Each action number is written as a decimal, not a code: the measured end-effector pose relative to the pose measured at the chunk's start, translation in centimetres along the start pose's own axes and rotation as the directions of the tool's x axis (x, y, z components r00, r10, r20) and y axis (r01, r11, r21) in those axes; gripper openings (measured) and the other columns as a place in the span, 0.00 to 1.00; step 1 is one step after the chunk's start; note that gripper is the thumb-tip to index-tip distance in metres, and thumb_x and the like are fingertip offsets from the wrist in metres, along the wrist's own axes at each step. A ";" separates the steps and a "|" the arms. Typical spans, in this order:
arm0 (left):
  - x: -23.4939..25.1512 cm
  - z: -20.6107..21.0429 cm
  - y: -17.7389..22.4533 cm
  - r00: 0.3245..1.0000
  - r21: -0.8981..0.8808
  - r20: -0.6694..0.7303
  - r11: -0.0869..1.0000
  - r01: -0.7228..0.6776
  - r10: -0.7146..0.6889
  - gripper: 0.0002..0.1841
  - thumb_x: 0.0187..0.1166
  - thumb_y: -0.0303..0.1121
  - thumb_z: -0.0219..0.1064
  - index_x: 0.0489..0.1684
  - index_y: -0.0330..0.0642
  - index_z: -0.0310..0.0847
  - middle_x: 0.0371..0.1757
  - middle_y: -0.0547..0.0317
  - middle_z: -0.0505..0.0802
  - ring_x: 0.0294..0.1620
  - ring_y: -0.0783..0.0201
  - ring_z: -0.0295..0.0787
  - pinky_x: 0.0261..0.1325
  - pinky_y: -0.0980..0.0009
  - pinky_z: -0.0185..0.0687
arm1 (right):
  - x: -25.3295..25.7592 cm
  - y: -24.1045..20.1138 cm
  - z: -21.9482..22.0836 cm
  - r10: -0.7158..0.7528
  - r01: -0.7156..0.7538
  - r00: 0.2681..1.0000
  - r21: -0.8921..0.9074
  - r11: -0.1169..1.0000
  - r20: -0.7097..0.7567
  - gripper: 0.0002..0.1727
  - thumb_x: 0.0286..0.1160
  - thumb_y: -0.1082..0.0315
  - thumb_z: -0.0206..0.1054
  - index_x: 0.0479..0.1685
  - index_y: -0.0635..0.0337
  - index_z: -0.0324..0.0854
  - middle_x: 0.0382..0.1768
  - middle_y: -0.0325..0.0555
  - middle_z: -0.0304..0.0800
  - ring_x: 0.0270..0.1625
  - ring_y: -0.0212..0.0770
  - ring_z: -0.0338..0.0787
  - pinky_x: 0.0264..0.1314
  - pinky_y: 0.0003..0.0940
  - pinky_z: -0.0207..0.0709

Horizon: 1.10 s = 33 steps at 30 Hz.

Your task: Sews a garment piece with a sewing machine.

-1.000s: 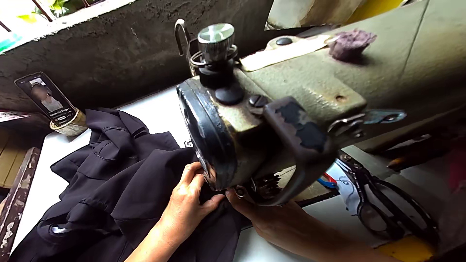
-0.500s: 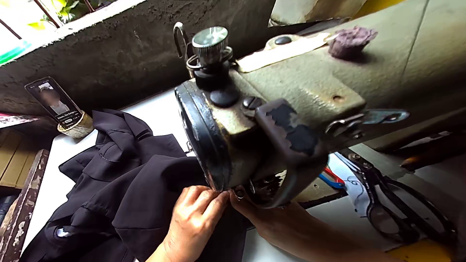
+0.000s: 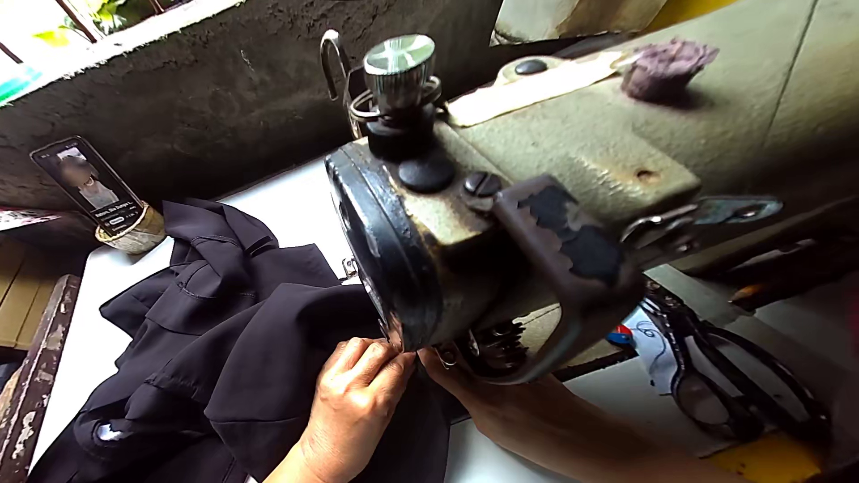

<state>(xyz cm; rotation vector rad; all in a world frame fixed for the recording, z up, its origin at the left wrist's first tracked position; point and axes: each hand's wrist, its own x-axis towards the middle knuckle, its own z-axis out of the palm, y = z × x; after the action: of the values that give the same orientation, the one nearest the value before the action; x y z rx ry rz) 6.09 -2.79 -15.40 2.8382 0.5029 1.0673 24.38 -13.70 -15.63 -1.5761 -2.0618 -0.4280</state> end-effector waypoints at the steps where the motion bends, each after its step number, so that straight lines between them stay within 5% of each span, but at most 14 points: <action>1: 0.0 0.0 0.0 1.000 -0.004 0.001 1.000 0.001 -0.001 0.08 0.78 0.32 0.70 0.39 0.49 0.98 0.41 0.62 0.97 0.45 0.66 0.91 0.51 0.76 0.83 | 0.0 0.0 0.0 -0.002 0.002 1.000 -0.001 1.000 0.002 0.16 0.78 0.73 0.53 0.50 0.49 0.86 0.39 0.38 0.89 0.51 0.40 0.86 0.68 0.39 0.69; 13: 0.0 -0.4 -0.1 0.999 -0.097 0.027 0.995 -0.017 0.020 0.08 0.80 0.33 0.69 0.38 0.46 0.96 0.43 0.61 0.96 0.50 0.65 0.90 0.55 0.73 0.83 | 0.0 0.1 -0.2 -0.025 0.026 0.999 -0.014 1.000 0.021 0.18 0.72 0.74 0.55 0.51 0.49 0.88 0.42 0.39 0.90 0.52 0.41 0.85 0.64 0.40 0.67; 15: -0.5 -1.5 0.0 0.992 -0.110 0.105 0.993 -0.053 0.065 0.12 0.84 0.38 0.63 0.45 0.48 0.94 0.51 0.59 0.95 0.62 0.62 0.88 0.68 0.67 0.79 | 0.0 0.2 -0.2 -0.029 0.029 0.999 0.000 1.000 0.019 0.17 0.75 0.74 0.55 0.51 0.50 0.89 0.42 0.39 0.91 0.51 0.41 0.85 0.62 0.41 0.68; 17: -1.7 -3.6 0.7 0.973 -0.088 0.202 0.992 -0.094 0.110 0.24 0.90 0.53 0.51 0.56 0.49 0.91 0.61 0.56 0.94 0.72 0.57 0.84 0.78 0.59 0.71 | 0.0 0.3 -0.2 -0.027 0.026 0.999 0.030 0.999 0.029 0.17 0.75 0.73 0.55 0.50 0.50 0.90 0.43 0.38 0.92 0.52 0.42 0.87 0.62 0.42 0.68; 20: -4.4 -7.7 2.6 0.932 -0.053 0.346 0.994 -0.100 0.113 0.41 0.81 0.75 0.40 0.67 0.52 0.84 0.69 0.52 0.90 0.77 0.55 0.80 0.80 0.57 0.67 | 0.0 0.5 -0.2 -0.039 0.038 0.999 0.060 0.997 0.027 0.15 0.74 0.72 0.56 0.47 0.52 0.89 0.45 0.43 0.93 0.52 0.46 0.88 0.58 0.45 0.72; 23: -7.6 -9.9 3.0 0.874 0.016 0.465 0.986 -0.167 0.141 0.36 0.84 0.69 0.48 0.73 0.52 0.81 0.74 0.53 0.88 0.83 0.55 0.75 0.85 0.56 0.63 | 0.2 0.7 0.0 -0.049 0.048 0.999 0.074 0.996 0.016 0.13 0.72 0.73 0.57 0.46 0.54 0.87 0.48 0.44 0.93 0.52 0.48 0.88 0.55 0.47 0.72; 26: -8.3 -9.4 2.4 0.935 -0.022 0.286 0.977 -0.213 0.211 0.12 0.92 0.34 0.50 0.44 0.49 0.81 0.54 0.57 0.95 0.72 0.58 0.85 0.82 0.60 0.67 | 0.4 0.7 0.0 -0.061 0.061 0.998 0.082 0.995 -0.008 0.14 0.68 0.75 0.59 0.45 0.56 0.88 0.54 0.47 0.93 0.51 0.49 0.88 0.53 0.48 0.73; 29: -6.4 -8.6 6.9 0.961 -0.219 0.205 0.966 -0.138 0.184 0.15 0.90 0.30 0.51 0.31 0.42 0.80 0.26 0.56 0.87 0.37 0.59 0.88 0.59 0.68 0.81 | 0.5 0.9 0.1 -0.071 0.073 0.997 0.107 0.992 -0.023 0.15 0.61 0.77 0.65 0.46 0.57 0.90 0.59 0.49 0.93 0.52 0.51 0.89 0.52 0.49 0.73; 31: -5.2 -8.5 10.4 0.955 -0.268 0.270 0.962 -0.051 0.125 0.12 0.86 0.28 0.55 0.31 0.38 0.81 0.22 0.53 0.86 0.27 0.57 0.85 0.39 0.67 0.80 | 0.4 1.0 -0.1 -0.069 0.070 0.998 0.118 0.990 -0.013 0.16 0.60 0.78 0.67 0.48 0.58 0.90 0.60 0.49 0.92 0.53 0.51 0.89 0.53 0.50 0.75; 33: -4.6 -8.3 12.3 0.919 -0.293 0.391 0.953 0.075 0.048 0.10 0.85 0.29 0.60 0.34 0.35 0.83 0.21 0.51 0.87 0.25 0.56 0.88 0.32 0.65 0.82 | -0.2 0.6 -1.2 -0.056 0.050 0.998 0.160 0.986 0.035 0.22 0.62 0.77 0.70 0.59 0.58 0.88 0.65 0.51 0.89 0.57 0.54 0.89 0.57 0.53 0.78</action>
<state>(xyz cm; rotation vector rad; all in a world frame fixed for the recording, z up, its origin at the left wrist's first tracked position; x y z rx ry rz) 0.84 -16.31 -9.90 2.6605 0.2919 0.4877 25.20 -14.32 -14.75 -1.4496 -2.1153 -0.2452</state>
